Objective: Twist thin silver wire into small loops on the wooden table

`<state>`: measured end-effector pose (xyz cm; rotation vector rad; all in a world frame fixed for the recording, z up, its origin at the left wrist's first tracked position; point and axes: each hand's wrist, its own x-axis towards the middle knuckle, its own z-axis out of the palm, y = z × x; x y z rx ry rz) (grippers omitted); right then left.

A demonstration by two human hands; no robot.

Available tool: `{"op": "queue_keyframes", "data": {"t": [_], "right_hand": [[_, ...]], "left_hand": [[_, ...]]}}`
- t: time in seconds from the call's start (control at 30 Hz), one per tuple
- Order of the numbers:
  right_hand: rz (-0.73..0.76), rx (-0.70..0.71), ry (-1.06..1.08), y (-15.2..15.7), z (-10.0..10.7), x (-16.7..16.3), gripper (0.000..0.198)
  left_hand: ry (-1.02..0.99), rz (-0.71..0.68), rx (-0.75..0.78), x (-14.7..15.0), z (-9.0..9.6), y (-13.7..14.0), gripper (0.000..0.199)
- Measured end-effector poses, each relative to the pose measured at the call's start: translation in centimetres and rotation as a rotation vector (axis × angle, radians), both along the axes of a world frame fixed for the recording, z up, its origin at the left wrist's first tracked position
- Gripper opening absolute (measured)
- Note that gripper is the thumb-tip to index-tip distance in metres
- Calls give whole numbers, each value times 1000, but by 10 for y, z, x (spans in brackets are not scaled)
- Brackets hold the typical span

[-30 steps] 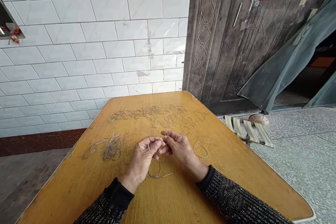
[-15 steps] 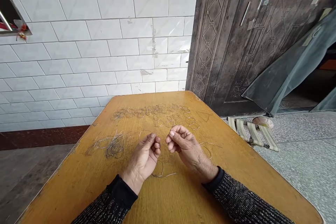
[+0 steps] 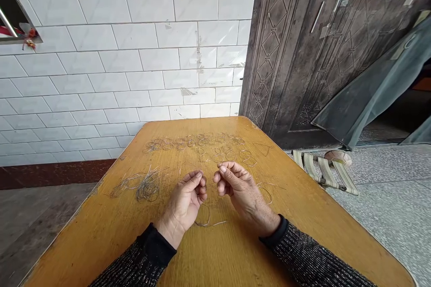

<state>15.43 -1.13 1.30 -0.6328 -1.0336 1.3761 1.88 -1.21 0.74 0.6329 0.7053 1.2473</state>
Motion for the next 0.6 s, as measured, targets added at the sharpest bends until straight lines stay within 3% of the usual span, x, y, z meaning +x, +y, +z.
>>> {"op": "queue_keyframes", "data": {"t": [0.13,0.27,0.43,0.6], "right_hand": [[-63,121,-220,2,-2,3,17],[-164,245,-598,4,-7,9,13],[-329,537,-1132,1,-6,16,17],[-401,724,-1442,-3,-3,18,22]], "left_hand": [[106,-42,31,-2,1,1,18],[258,-86,71,-5,2,1,19],[423,-137,110,-8,3,1,19],[538,-192,150,-11,1,3,18]]}}
